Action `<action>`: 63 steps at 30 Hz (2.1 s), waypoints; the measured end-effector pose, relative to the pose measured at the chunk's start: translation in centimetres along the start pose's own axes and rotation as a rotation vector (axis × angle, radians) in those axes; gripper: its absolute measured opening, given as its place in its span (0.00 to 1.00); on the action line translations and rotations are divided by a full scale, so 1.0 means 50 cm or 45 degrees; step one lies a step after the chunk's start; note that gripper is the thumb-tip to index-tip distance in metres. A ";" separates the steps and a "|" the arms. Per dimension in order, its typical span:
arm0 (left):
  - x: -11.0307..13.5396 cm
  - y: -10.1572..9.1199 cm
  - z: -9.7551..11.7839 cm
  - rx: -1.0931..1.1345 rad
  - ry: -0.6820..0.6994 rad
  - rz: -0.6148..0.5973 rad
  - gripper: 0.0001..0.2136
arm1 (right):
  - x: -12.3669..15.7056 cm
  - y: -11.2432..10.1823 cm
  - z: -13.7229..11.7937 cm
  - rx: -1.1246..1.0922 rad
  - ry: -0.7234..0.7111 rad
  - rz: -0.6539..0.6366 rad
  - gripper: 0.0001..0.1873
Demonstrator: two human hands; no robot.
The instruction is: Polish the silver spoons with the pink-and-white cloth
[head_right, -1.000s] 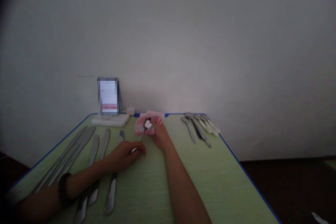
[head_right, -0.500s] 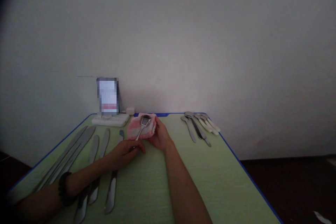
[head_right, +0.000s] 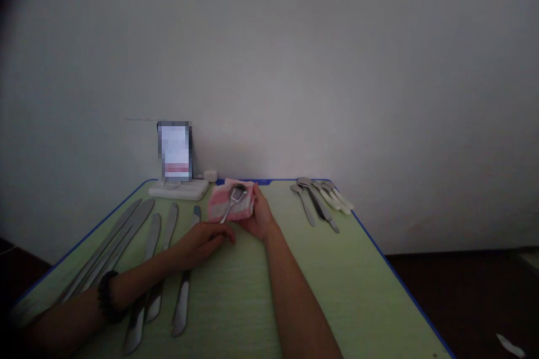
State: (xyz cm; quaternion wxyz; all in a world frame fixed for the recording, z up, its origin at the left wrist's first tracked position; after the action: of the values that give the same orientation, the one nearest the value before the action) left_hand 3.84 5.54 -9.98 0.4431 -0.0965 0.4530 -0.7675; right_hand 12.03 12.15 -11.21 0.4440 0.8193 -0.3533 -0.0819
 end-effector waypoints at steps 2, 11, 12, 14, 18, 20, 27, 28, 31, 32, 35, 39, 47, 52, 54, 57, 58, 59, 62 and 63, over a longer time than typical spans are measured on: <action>0.000 0.000 -0.001 0.006 -0.010 -0.003 0.15 | 0.000 0.000 -0.004 0.001 -0.034 0.005 0.27; -0.001 0.004 -0.001 -0.054 -0.042 -0.068 0.14 | 0.006 -0.001 -0.028 0.033 -0.301 0.055 0.13; -0.001 0.004 -0.001 -0.054 -0.040 -0.067 0.14 | 0.005 -0.002 -0.027 0.050 -0.301 0.061 0.12; -0.001 0.004 0.000 -0.055 -0.026 -0.066 0.14 | 0.002 -0.005 -0.024 0.056 -0.295 0.066 0.11; -0.002 0.003 0.001 -0.067 -0.010 -0.060 0.14 | -0.003 -0.016 -0.020 0.020 -0.249 0.107 0.09; -0.001 0.002 0.003 -0.055 -0.006 -0.059 0.14 | -0.006 -0.022 -0.012 0.026 -0.174 0.143 0.08; -0.001 0.002 0.000 -0.018 -0.002 -0.031 0.14 | -0.007 -0.027 0.003 0.068 -0.054 0.190 0.09; -0.001 0.002 -0.001 -0.022 -0.006 -0.029 0.14 | -0.007 -0.025 0.001 0.053 -0.066 0.178 0.11; -0.001 0.003 -0.001 -0.020 -0.038 -0.050 0.14 | -0.004 -0.016 -0.015 -0.030 -0.174 0.123 0.17; -0.001 0.003 0.001 -0.017 -0.046 -0.056 0.14 | -0.001 -0.014 -0.022 -0.063 -0.224 0.106 0.19; 0.000 0.002 0.003 -0.017 -0.054 -0.040 0.13 | 0.010 -0.014 -0.042 -0.147 -0.341 0.078 0.26; 0.002 0.003 -0.008 0.122 -0.115 0.049 0.13 | 0.018 -0.032 -0.053 -0.211 -0.400 0.131 0.30; 0.001 0.004 -0.020 0.314 -0.140 0.141 0.14 | 0.015 -0.046 -0.050 -0.240 -0.365 0.176 0.22; 0.003 0.008 -0.026 0.341 -0.146 0.143 0.14 | 0.020 -0.034 -0.047 -0.254 -0.332 0.151 0.33; 0.003 0.010 -0.029 0.349 -0.155 0.134 0.14 | 0.018 -0.035 -0.048 -0.253 -0.347 0.150 0.33; 0.004 0.010 -0.032 0.329 -0.171 0.135 0.14 | 0.015 -0.039 -0.051 -0.247 -0.387 0.157 0.25; 0.004 0.009 -0.033 0.324 -0.175 0.143 0.14 | 0.013 -0.040 -0.052 -0.238 -0.390 0.154 0.22; 0.004 0.008 -0.034 0.324 -0.177 0.155 0.14 | 0.012 -0.039 -0.051 -0.227 -0.384 0.148 0.20; 0.004 0.005 -0.034 0.336 -0.181 0.177 0.14 | 0.013 -0.035 -0.051 -0.213 -0.372 0.132 0.18; 0.004 0.005 -0.034 0.341 -0.180 0.179 0.14 | 0.014 -0.035 -0.052 -0.218 -0.377 0.130 0.18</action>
State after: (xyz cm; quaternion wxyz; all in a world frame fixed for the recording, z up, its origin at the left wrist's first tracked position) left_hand 2.96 6.39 -11.19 0.5356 -0.0584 0.3200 -0.7793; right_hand 14.58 14.06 -10.90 0.4589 0.7385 -0.4478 -0.2086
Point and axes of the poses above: each hand's wrist, its own x-axis away from the middle knuckle, its own y-axis out of the palm, z = x × y, the point moved 6 cm from there along -x, towards the middle knuckle, and after that the axes turned 12 degrees about y, right-handed, at the moved point
